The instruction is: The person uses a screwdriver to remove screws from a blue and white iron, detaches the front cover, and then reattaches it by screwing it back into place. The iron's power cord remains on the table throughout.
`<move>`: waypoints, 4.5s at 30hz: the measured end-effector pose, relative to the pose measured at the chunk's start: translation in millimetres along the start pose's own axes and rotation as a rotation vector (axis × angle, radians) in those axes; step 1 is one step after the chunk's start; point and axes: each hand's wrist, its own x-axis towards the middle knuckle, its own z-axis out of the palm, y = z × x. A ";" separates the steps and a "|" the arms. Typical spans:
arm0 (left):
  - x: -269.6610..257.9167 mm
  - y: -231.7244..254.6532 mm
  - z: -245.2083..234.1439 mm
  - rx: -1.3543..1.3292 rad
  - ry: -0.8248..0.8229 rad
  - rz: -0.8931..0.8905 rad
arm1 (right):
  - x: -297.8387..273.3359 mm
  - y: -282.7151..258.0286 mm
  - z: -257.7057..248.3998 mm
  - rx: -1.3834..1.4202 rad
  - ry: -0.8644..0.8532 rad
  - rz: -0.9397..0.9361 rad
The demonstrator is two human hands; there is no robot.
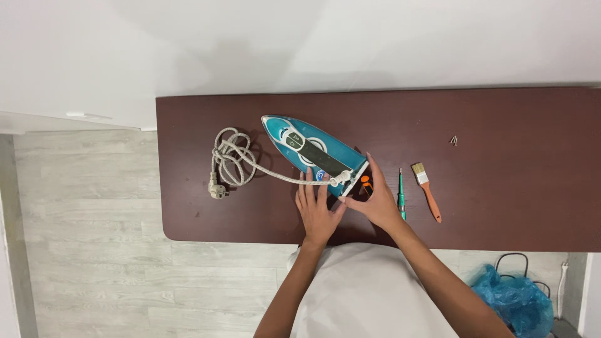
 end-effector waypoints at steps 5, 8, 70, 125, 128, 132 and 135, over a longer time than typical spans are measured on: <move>-1.9 -4.5 1.0 -0.002 -0.023 0.008 | 0.8 0.2 1.6 0.017 0.016 0.000; 3.9 -2.2 -13.7 -0.041 -0.064 0.014 | -0.5 1.4 -2.8 0.053 0.008 -0.008; 129.0 95.3 -64.4 0.730 -0.802 0.522 | -1.5 49.6 -19.4 0.234 -0.226 -0.093; 64.8 3.9 -41.3 -0.337 -0.291 0.040 | -12.3 -0.4 21.7 -0.177 0.017 0.037; 64.5 7.5 -38.5 -0.342 -0.253 0.019 | -10.6 1.5 21.3 -0.217 0.020 0.039; 62.5 6.0 -34.0 -0.266 -0.219 0.049 | -12.1 -2.4 21.8 -0.276 0.014 0.037; 62.7 3.5 -30.5 -0.244 -0.182 0.071 | -7.1 8.7 25.4 -0.309 0.017 -0.023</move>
